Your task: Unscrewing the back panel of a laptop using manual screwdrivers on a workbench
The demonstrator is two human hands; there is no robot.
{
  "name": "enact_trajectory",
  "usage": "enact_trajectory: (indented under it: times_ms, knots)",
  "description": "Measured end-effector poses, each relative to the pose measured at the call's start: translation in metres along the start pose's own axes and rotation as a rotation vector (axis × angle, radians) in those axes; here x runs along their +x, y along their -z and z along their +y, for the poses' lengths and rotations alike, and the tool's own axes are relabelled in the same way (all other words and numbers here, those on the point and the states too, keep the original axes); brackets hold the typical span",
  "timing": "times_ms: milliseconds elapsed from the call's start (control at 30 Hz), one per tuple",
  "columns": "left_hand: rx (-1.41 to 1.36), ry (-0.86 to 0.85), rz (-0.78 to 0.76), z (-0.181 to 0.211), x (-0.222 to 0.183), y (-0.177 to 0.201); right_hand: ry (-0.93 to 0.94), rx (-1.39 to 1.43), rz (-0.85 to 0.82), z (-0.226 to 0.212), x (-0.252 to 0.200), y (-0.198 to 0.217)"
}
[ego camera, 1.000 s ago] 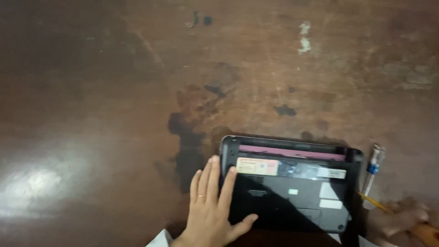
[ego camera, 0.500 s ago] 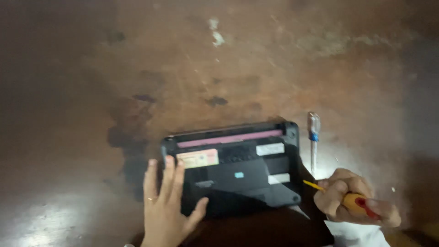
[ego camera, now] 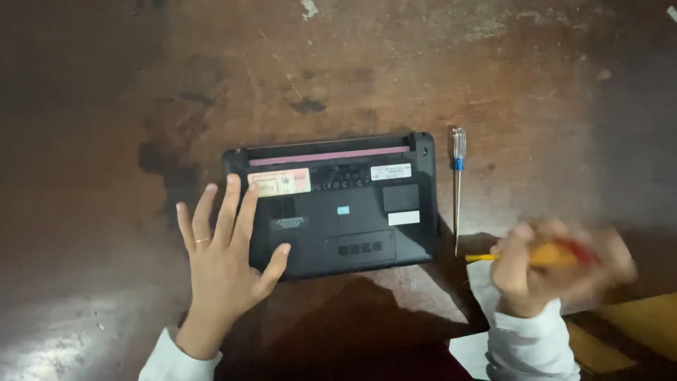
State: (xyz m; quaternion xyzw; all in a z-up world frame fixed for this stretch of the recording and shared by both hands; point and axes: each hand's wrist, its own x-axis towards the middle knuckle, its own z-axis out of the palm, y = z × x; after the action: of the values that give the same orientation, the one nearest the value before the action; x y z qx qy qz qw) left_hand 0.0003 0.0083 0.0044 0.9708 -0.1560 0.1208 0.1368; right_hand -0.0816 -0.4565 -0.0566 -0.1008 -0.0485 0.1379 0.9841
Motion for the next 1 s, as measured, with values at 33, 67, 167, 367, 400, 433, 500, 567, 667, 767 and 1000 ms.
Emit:
enact_trajectory:
  times_ms: [33,67,167,367,400,433,500,567,667,767,1000]
  knots:
    - [-0.052,-0.064,-0.079,-0.005,-0.002,0.006,0.257,-0.894,0.254,0.032,0.049,-0.059]
    - [-0.103,-0.128,-0.158,-0.011,-0.005,0.013,0.521,-1.784,0.518,0.073,0.079,-0.125]
    - [-0.298,-0.085,-0.278,-0.024,-0.023,0.023,0.242,-2.375,0.295,0.078,0.060,-0.129]
    - [-0.271,-0.049,-0.202,-0.022,-0.063,0.013,0.484,-2.779,-0.056,0.104,0.030,-0.089]
    - [-0.266,-0.041,-0.198,-0.022,-0.064,0.013,0.488,-2.775,-0.067,0.106,0.029,-0.088]
    - [-0.275,-0.047,-0.194,-0.022,-0.064,0.014,0.496,-2.840,-0.042,0.108,0.028,-0.087]
    - [-0.281,-0.049,-0.186,-0.022,-0.066,0.015,0.509,-2.904,-0.021,0.112,0.026,-0.085]
    - [-0.279,-0.046,-0.193,-0.022,-0.065,0.016,0.519,-2.870,-0.036,0.115,0.026,-0.082]
    - [-0.287,-0.045,-0.201,-0.024,-0.067,0.013,0.396,-2.859,0.112,0.115,0.023,-0.078]
    - [-0.243,-0.084,-0.169,-0.024,-0.069,0.012,0.156,-2.544,0.292,0.113,0.028,-0.079]
    - [-0.262,-0.116,-0.162,-0.028,-0.068,0.010,-0.416,-2.314,0.625,0.104,0.053,-0.090]
